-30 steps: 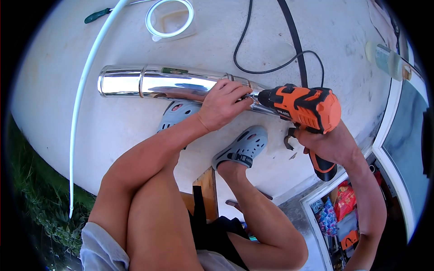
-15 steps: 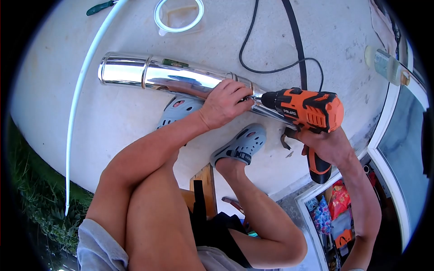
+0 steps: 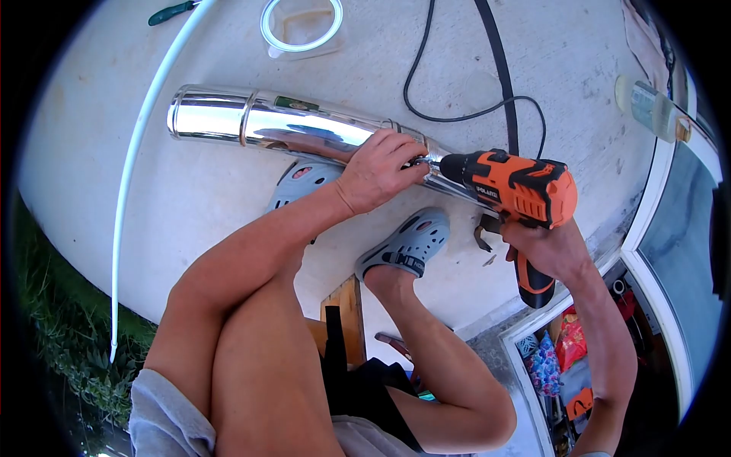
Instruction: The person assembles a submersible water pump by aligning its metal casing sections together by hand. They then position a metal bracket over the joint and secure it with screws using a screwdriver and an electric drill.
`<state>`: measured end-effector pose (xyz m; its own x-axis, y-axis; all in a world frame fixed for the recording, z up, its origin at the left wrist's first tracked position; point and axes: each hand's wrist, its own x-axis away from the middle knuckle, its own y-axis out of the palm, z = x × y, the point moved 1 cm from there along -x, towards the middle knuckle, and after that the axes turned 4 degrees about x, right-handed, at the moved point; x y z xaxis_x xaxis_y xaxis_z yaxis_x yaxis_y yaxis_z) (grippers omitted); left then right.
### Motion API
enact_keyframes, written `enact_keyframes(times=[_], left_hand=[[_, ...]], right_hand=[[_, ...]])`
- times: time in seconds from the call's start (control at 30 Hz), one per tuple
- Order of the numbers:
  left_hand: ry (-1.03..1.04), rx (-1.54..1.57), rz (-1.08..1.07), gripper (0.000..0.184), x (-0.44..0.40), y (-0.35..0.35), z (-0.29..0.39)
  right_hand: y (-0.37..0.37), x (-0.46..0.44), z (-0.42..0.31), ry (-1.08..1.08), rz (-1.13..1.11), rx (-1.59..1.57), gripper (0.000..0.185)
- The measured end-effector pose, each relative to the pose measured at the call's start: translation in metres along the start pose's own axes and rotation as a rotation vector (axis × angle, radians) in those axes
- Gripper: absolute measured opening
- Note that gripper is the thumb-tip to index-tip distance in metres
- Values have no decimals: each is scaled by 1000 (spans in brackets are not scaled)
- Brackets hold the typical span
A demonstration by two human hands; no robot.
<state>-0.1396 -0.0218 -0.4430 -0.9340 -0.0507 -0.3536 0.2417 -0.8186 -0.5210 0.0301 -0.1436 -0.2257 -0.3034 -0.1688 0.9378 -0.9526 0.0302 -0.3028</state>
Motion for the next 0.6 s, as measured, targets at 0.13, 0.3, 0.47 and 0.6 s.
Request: enact_keyframes(times=[0.13,0.3,0.47,0.6], left_hand=[[-1,3,6,24,0,1,1],[-5,8,-3,24,-3,0,3],[-26,17,-15,30,-5,-1,5],[-27,31,-4,32,-6,-3,5]], right_hand=[[0,-1,-2,13,1,-17,21],[-3,-1,-4,67,6,-98,19],[-7,-5,2,53,7,-98,18],[-6,-5,4,8,-6,-116,23]])
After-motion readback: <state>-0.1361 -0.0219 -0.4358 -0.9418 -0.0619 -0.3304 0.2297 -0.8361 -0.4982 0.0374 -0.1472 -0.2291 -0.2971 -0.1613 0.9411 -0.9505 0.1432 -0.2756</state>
